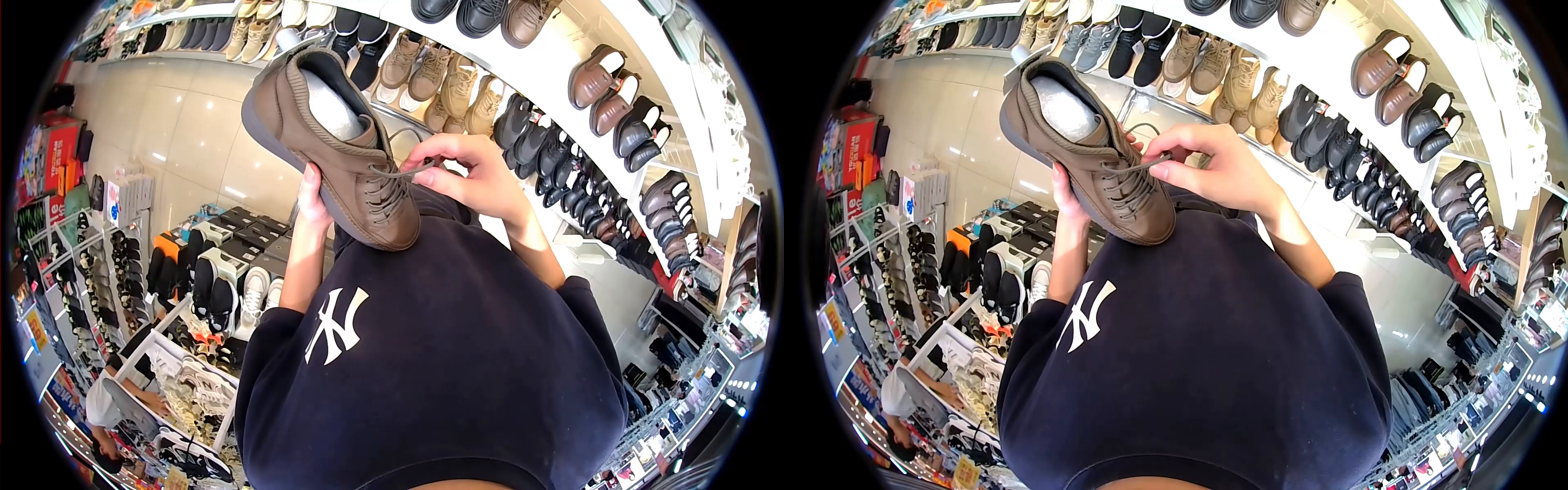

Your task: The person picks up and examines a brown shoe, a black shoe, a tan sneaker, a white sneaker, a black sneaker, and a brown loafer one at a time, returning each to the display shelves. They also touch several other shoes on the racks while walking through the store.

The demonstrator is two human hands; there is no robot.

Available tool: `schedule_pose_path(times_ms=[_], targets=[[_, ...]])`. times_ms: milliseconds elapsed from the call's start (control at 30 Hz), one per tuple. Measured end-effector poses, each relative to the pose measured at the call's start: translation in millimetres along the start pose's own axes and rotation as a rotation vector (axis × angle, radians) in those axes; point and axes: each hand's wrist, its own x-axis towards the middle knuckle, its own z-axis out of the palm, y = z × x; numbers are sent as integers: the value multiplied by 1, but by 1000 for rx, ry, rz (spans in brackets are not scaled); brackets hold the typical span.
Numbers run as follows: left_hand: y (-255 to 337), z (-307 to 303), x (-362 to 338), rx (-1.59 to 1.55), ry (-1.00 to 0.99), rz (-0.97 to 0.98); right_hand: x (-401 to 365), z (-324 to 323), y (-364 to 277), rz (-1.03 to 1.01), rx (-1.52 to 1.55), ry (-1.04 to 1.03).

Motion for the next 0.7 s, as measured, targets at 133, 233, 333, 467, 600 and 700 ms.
schedule_pose_path(times_ms=[133, 233, 333, 467, 600, 700], targets=[[-2, -8, 0, 18, 27, -13, 3, 1, -1, -74, 14, 6], [-3, -6, 0, -9, 44, 9, 2, 0, 2, -89, 17, 27], [5, 4, 2, 47, -11, -10, 5, 4, 1, -37, -9, 11], [4, -1, 2, 67, -10, 18, 7, 5, 4, -17, 72, -10], [3, 1, 1, 38, 56, 29, 6, 6, -2, 50, 167, -7], [2, -3, 1, 22, 42, -5, 3, 4, -2, 113, 229, -3]])
